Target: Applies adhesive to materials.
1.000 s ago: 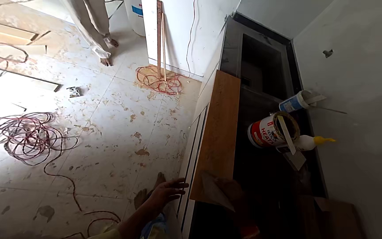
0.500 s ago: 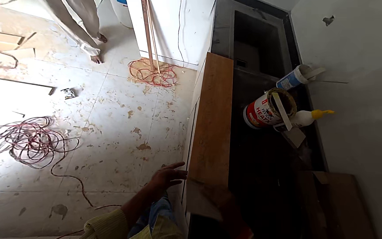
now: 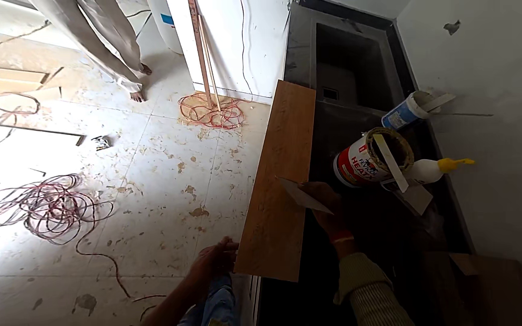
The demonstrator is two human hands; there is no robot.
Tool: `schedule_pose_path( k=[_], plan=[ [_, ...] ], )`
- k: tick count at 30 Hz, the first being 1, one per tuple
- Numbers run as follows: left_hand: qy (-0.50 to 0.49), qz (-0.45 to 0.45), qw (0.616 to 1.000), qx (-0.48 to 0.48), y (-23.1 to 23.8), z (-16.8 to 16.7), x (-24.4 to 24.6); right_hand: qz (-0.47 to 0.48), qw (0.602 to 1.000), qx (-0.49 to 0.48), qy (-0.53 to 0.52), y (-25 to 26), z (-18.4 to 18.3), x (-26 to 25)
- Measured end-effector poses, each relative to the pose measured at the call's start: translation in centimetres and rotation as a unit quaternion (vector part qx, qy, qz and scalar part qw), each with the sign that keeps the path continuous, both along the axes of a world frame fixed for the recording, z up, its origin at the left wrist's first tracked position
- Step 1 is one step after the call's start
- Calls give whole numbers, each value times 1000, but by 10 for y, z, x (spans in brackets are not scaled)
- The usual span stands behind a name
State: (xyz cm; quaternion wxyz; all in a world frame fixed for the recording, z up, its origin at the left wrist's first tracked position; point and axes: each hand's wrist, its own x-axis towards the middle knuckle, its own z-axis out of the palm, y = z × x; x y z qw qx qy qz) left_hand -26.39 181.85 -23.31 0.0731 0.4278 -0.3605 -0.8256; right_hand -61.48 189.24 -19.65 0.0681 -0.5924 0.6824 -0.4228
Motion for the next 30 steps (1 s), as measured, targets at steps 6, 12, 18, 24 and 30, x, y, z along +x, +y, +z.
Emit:
schedule_pose_path(
  k=[6,12,18,24,30],
  plan=[
    [20,-26,999,-5,-15,-2,11,79,994,37,61,49,-13,-11],
    [33,-4,999,0,-13,-3,8,120,988,65,71,46,29,-33],
    [21,-12,999,-22,-12,-1,8,100,991,72,57,-59,17,-46],
    [35,-12,999,-9,-11,-2,9,123,974,191,24,43,29,-9],
    [25,-4,1000,1,-11,-3,8,75,991,108,16,54,45,23]
  ],
)
